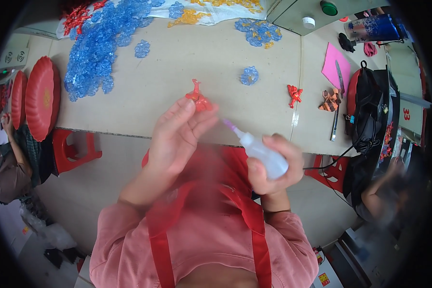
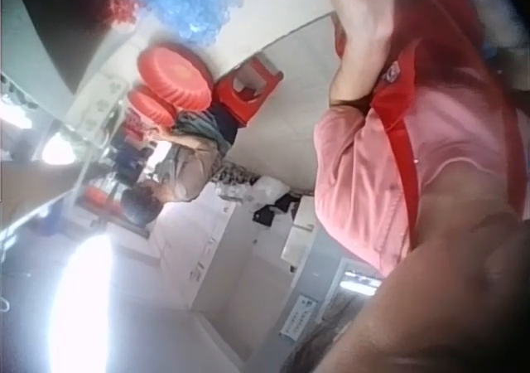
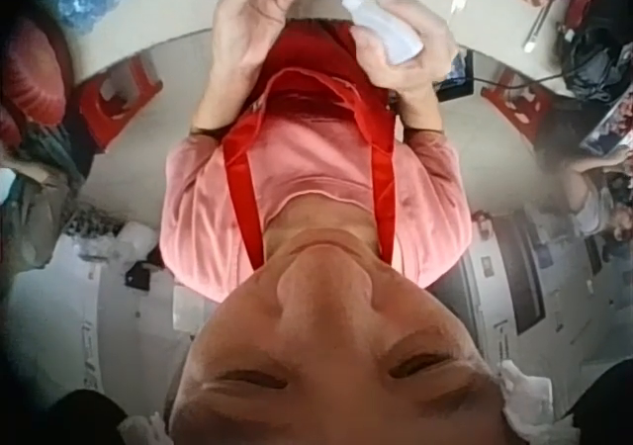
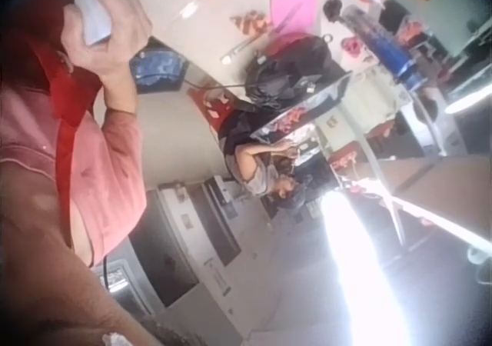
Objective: The person applies glue from a glue bottle to small red plastic parts to assemble toy pieces.
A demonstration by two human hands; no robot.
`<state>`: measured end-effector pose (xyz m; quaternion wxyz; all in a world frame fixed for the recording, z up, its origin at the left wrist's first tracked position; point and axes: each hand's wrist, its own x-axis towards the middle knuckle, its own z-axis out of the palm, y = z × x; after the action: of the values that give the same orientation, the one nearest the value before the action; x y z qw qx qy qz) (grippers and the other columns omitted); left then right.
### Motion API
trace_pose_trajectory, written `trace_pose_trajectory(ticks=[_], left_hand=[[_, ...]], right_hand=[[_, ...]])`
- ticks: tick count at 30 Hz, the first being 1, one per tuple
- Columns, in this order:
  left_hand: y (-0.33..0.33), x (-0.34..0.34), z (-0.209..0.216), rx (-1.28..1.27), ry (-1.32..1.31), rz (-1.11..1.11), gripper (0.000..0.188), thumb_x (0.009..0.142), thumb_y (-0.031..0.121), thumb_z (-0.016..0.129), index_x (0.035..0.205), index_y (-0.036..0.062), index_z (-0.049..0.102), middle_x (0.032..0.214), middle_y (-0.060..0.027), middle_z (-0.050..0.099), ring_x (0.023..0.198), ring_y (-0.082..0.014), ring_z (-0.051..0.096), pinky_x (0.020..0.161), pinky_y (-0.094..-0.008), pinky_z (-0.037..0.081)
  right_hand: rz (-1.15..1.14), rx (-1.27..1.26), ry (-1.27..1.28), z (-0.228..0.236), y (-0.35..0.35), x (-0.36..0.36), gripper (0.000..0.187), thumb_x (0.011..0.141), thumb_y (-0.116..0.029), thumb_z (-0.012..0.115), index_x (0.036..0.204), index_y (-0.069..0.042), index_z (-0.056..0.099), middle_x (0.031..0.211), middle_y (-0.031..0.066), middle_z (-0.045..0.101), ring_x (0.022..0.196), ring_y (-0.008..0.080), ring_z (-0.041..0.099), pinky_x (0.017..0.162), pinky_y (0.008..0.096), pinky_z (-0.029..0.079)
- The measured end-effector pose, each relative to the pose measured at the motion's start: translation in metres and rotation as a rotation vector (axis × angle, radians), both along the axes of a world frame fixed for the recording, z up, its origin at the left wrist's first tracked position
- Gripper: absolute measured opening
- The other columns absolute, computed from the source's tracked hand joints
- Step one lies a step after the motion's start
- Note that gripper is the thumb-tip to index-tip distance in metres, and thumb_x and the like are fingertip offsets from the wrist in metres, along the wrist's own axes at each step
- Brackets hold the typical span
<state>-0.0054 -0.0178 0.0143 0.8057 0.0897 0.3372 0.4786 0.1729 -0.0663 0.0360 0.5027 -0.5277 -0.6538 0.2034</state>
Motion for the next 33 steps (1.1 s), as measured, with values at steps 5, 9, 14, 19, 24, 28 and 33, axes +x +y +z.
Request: trace_pose_trajectory(ticks=[5,9,14,19,24,28,33], left_hand=[[-0.002,-0.002,0.000,0.018,-0.066,-0.016,0.030,0.092,0.017,0.044,0.112,-0.0040,0.049,0.107,-0.0149,0.057,0.105,-0.0224,0.056,0.089,-0.0322,0.049],[-0.002,-0.002,0.001,0.020,-0.048,-0.019,0.029,0.092,0.016,0.044,0.113,-0.0040,0.049,0.107,-0.0150,0.057,0.105,-0.0222,0.056,0.088,-0.0318,0.049],[-0.001,-0.002,0.002,0.037,0.004,-0.026,0.028,0.091,0.016,0.045,0.111,-0.0037,0.048,0.107,-0.0154,0.057,0.103,-0.0208,0.057,0.088,-0.0304,0.050],[-0.002,-0.001,0.003,0.041,0.034,-0.030,0.027,0.091,0.016,0.046,0.110,-0.0033,0.048,0.107,-0.0154,0.057,0.100,-0.0201,0.058,0.086,-0.0293,0.050],[-0.001,0.000,0.004,0.041,0.033,-0.011,0.027,0.091,0.015,0.046,0.110,-0.0030,0.048,0.105,-0.0147,0.057,0.100,-0.0200,0.058,0.086,-0.0292,0.051],[-0.002,0.001,0.003,0.041,0.043,-0.026,0.027,0.090,0.015,0.047,0.111,-0.0027,0.048,0.105,-0.0139,0.057,0.101,-0.0201,0.057,0.086,-0.0297,0.051],[-0.001,0.002,0.005,0.037,0.053,-0.027,0.028,0.090,0.016,0.047,0.111,-0.0028,0.048,0.106,-0.0139,0.056,0.102,-0.0201,0.057,0.087,-0.0298,0.050]], right_hand=[[0.065,0.228,-0.091,0.008,0.004,-0.010,0.032,0.063,-0.007,0.068,0.092,0.000,0.056,0.065,0.0072,0.058,0.041,0.0149,0.045,0.039,0.0245,0.036],[0.050,0.158,-0.127,0.010,0.005,-0.013,0.037,0.058,-0.002,0.070,0.092,-0.003,0.057,0.061,0.0044,0.057,0.042,0.0160,0.050,0.040,0.0243,0.039],[0.049,0.155,-0.124,0.010,0.007,-0.015,0.036,0.057,-0.001,0.070,0.091,-0.002,0.058,0.062,0.0046,0.058,0.042,0.0163,0.050,0.041,0.0243,0.039],[0.045,0.163,-0.126,0.009,0.008,-0.014,0.036,0.057,-0.001,0.070,0.090,-0.001,0.058,0.064,0.0052,0.059,0.044,0.0166,0.052,0.041,0.0242,0.040],[0.041,0.166,-0.133,0.010,0.010,-0.014,0.034,0.057,-0.001,0.070,0.088,-0.001,0.058,0.065,0.0055,0.060,0.045,0.0170,0.053,0.042,0.0242,0.041],[0.035,0.166,-0.117,0.010,0.009,-0.014,0.033,0.056,0.000,0.070,0.087,-0.001,0.059,0.064,0.0053,0.059,0.044,0.0170,0.053,0.042,0.0242,0.041],[0.029,0.163,-0.119,0.011,0.009,-0.014,0.032,0.055,0.000,0.069,0.086,-0.001,0.060,0.061,0.0051,0.058,0.044,0.0169,0.052,0.042,0.0239,0.041]])
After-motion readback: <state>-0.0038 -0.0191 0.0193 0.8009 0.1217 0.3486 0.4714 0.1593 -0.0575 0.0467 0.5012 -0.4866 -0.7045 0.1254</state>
